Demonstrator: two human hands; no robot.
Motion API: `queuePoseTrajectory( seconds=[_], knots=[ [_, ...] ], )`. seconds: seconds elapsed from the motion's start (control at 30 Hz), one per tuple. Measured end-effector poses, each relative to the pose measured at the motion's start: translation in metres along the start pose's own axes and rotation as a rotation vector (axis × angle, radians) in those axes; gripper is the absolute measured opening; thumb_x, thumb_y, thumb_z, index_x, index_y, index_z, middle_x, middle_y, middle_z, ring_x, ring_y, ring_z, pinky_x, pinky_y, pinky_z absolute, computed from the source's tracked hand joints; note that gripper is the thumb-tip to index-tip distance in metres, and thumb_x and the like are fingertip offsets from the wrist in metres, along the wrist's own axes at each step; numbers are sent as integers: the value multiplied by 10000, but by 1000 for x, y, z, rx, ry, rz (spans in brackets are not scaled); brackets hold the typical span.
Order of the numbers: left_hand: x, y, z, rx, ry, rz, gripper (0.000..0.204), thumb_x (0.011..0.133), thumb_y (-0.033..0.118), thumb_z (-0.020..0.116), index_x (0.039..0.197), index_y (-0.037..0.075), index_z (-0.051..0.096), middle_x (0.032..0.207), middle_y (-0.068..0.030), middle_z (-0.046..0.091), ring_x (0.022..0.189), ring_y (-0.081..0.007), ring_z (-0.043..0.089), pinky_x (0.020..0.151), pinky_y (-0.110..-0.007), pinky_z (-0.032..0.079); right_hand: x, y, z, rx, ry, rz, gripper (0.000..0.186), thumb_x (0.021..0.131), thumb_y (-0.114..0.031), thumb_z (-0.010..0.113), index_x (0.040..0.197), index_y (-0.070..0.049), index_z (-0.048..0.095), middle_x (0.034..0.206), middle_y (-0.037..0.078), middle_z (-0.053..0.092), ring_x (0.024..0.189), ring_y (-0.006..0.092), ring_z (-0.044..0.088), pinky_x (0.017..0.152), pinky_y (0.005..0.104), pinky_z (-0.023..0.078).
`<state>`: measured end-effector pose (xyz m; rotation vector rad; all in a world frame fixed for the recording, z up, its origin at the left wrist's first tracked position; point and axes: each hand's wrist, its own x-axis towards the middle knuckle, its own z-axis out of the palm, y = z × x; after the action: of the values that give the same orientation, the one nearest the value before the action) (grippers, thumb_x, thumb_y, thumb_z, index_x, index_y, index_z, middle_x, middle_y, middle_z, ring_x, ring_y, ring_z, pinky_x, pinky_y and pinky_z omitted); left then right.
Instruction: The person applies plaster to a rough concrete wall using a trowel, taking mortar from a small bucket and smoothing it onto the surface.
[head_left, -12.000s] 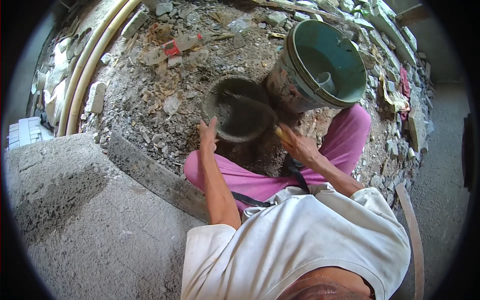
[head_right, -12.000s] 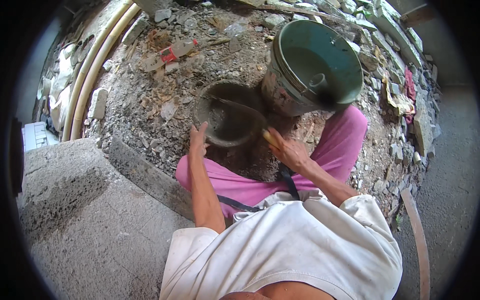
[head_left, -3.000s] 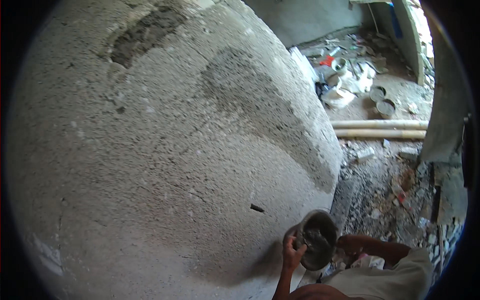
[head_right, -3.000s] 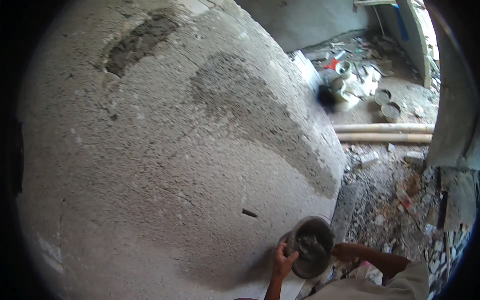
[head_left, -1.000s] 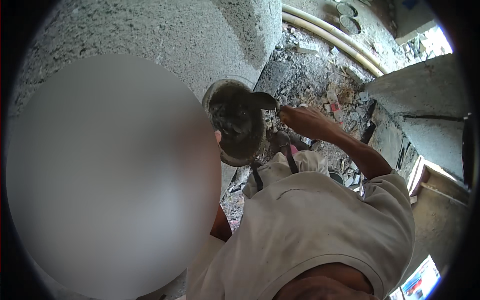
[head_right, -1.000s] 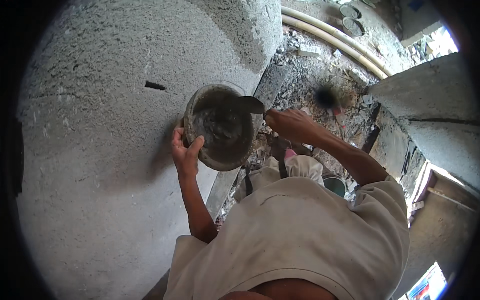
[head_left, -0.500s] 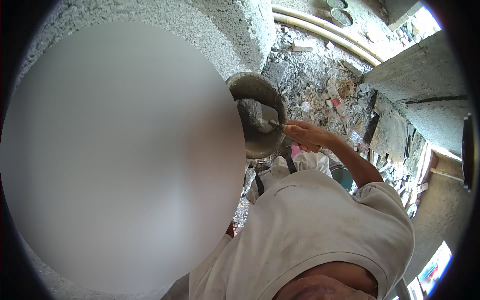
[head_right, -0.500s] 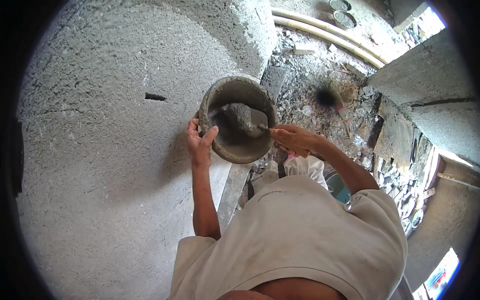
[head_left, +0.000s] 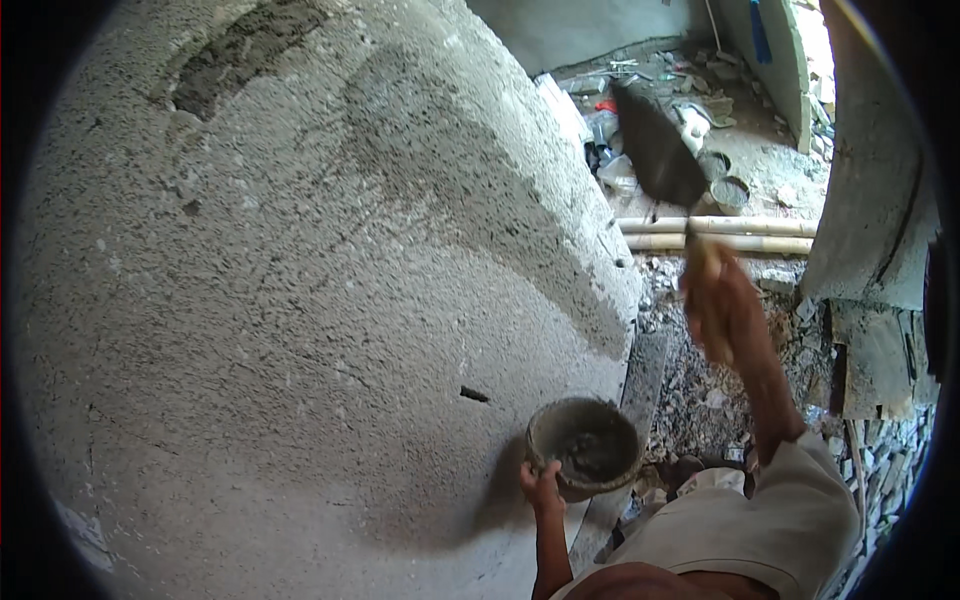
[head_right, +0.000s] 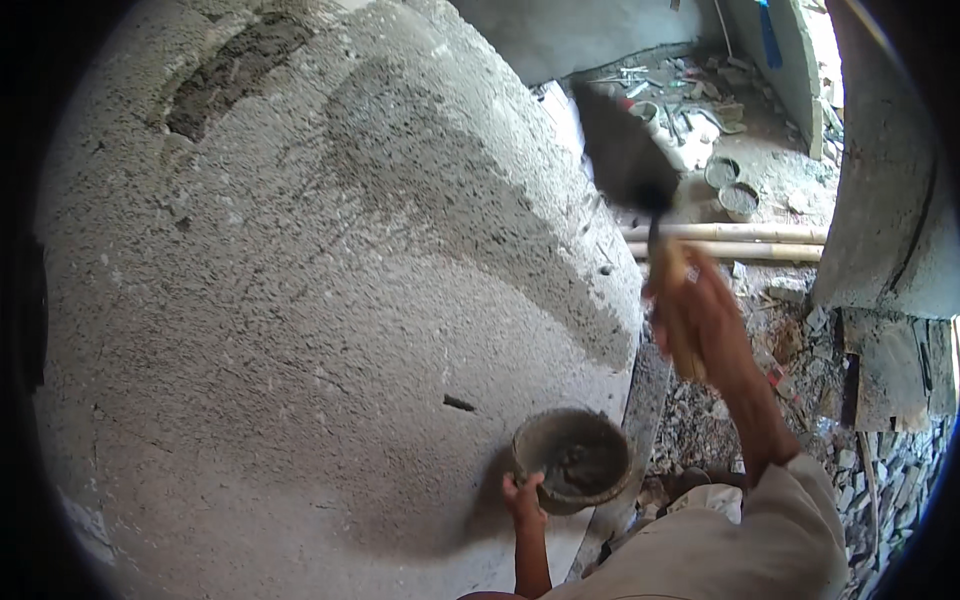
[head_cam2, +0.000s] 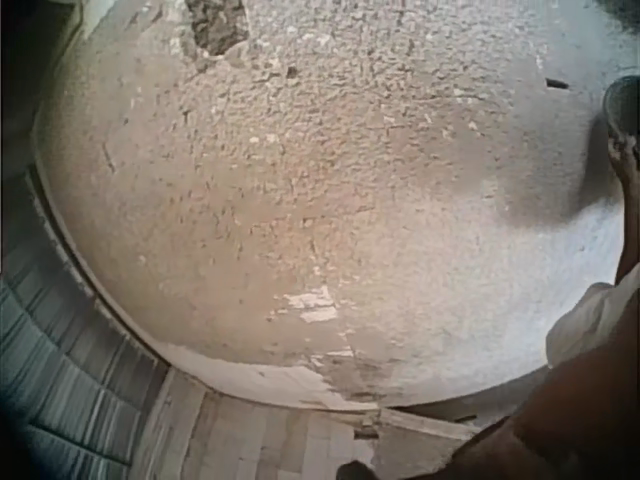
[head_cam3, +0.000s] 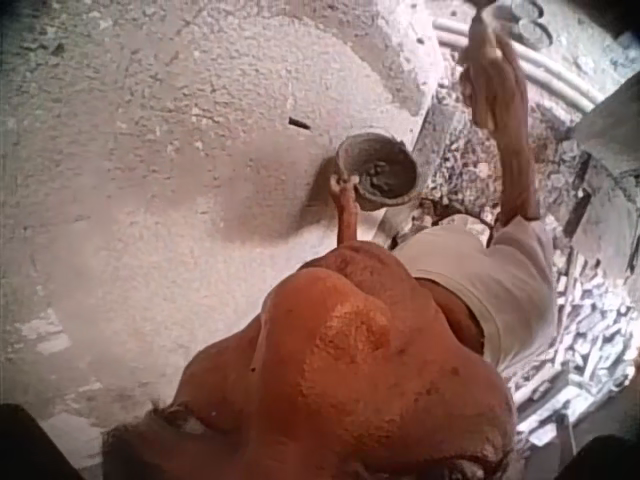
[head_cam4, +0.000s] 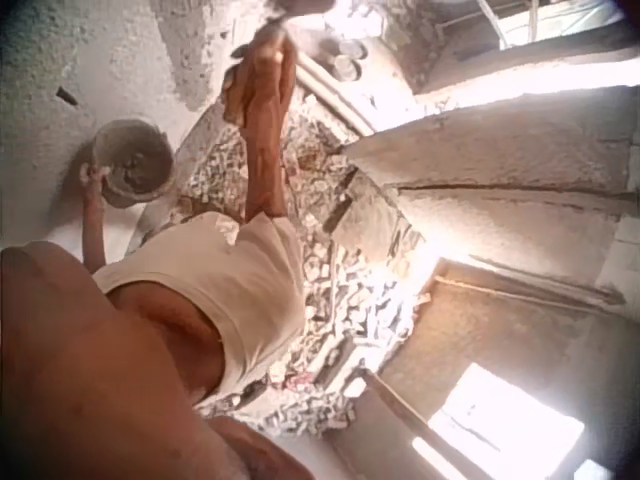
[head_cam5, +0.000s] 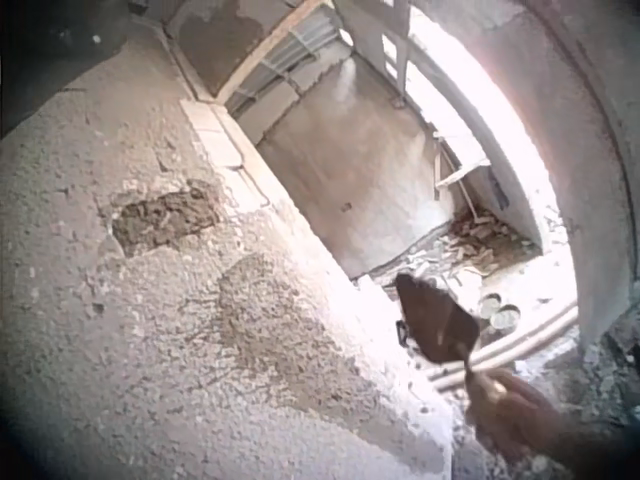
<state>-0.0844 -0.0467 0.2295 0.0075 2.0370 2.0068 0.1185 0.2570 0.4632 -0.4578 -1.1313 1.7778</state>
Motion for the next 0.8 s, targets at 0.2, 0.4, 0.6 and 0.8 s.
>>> queuePoseTrajectory(
  seconds=[0.2,0.4,0.6,0.8],
  knots=[
    [-28,9,-30,126,124,18,466,634,41,735,1062,6,553,980,-72,598,875,-193,570,800,-333,468,144,-88,54,-84,366,-1081,554,902,-266,681,1318,-80,367,914,88,583,681,95,559,541,241,472],
    [-42,5,-59,169,322,88,403,595,15,721,967,17,568,893,-52,611,773,-191,576,731,-340,470,263,-68,185,-355,872,-1380,325,935,-183,562,1209,-95,411,922,215,577,693,421,591,559,502,462],
    [-47,35,-33,67,270,88,367,578,1,714,916,20,573,839,-51,601,733,-189,571,679,-338,474,70,-22,336,-189,-789,-471,305,1011,-239,400,1225,-33,469,912,130,626,708,273,614,633,395,534],
    [-32,4,-46,2,244,-4,352,583,-38,707,876,57,536,815,-28,573,704,-153,556,673,-319,470,-46,37,219,202,-1164,-454,485,955,-294,513,1365,-88,352,1086,161,594,896,319,649,822,479,519]
  ],
)
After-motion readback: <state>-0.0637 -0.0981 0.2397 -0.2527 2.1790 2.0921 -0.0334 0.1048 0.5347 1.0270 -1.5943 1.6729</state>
